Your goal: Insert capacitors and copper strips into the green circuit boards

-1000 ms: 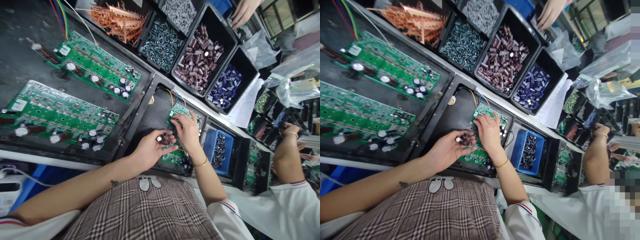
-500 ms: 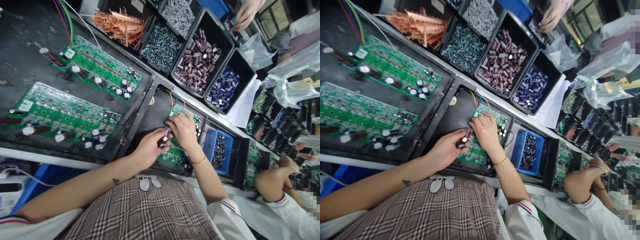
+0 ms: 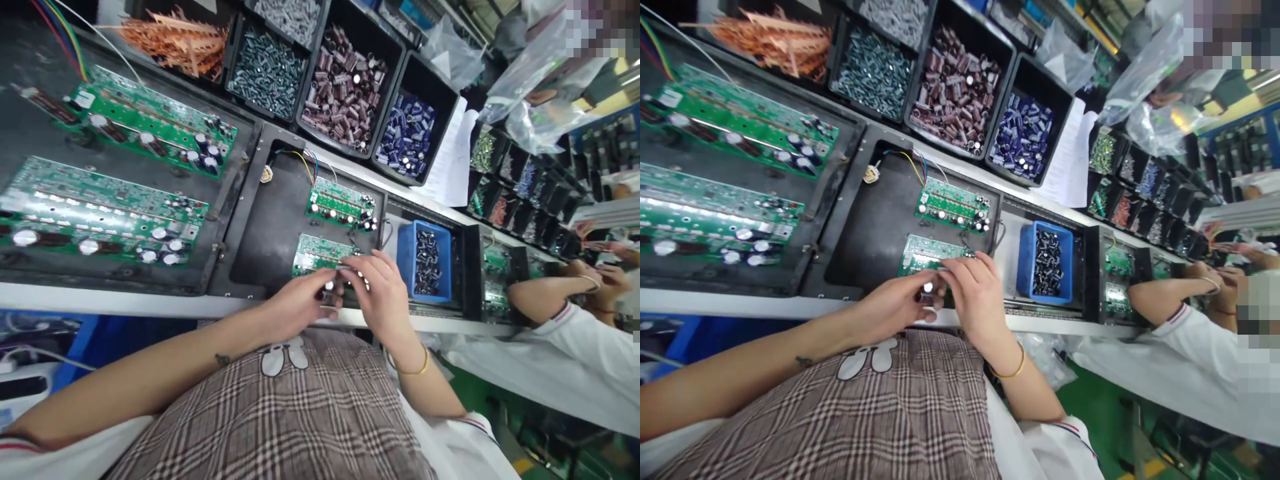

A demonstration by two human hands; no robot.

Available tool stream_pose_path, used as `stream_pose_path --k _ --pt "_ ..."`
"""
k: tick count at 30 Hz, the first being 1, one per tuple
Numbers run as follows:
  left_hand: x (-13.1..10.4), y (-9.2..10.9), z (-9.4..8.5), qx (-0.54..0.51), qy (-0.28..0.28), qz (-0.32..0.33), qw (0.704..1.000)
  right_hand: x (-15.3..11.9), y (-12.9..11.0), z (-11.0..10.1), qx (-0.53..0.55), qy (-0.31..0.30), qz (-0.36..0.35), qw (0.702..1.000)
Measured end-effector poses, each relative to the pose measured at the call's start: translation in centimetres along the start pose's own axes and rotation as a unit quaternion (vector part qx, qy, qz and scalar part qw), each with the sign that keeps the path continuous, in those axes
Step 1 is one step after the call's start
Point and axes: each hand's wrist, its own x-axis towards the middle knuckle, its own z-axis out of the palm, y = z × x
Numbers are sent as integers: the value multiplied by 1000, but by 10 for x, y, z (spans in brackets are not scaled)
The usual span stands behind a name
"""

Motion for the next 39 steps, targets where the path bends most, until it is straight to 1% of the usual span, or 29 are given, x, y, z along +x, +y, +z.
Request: stream_pose_path --k 2,4,7,10,13,17,20,22,24,26,27,30,33,35,37,39 --pt "-8 -17 -6 24 -33 -66 997 -21 7 5 -5 0 17 1000" --pt "-14 -29 -13 52 -52 -110 991 -34 14 14 -8 -15 17 1000" --pt "-17 -35 -21 81 -58 -123 987 -40 19 27 -8 -28 4 1000" --pt "-18 -33 -24 100 -63 -108 987 -38 19 33 -7 -23 1 1000" --pt "-18 -31 -26 96 -61 -88 990 -35 17 32 2 -30 -1 1000" --pt "-16 -29 -30 67 -53 -93 992 -33 17 30 16 -31 -9 999" --pt "-15 -29 -32 52 -44 -96 993 -34 19 34 8 -22 -17 1000" --pt "-15 -29 -32 44 -38 -96 994 -36 22 38 -1 -16 -34 999" --pt "-16 -28 -31 31 -32 -104 994 -40 24 40 -10 -19 -72 997" --pt "-15 -28 -32 19 -25 -123 992 -42 23 39 -11 -31 -110 993" --pt "-15 -28 -33 15 -22 -135 991 -42 20 36 -6 -33 -116 993" --pt "-16 -28 -36 12 -13 -153 988 -40 4 22 49 -35 -85 995" --pt "-19 -26 -37 7 -7 -153 988 -34 -12 14 93 -65 -71 991" --pt "-23 -24 -36 -6 -5 -156 988 -27 -15 19 62 -62 -56 995" --pt "-27 -21 -34 -16 1 -153 988 -21 -13 29 7 -45 -36 998" --pt "-30 -19 -34 -16 9 -144 989 -16 -9 39 -34 -45 -32 998"
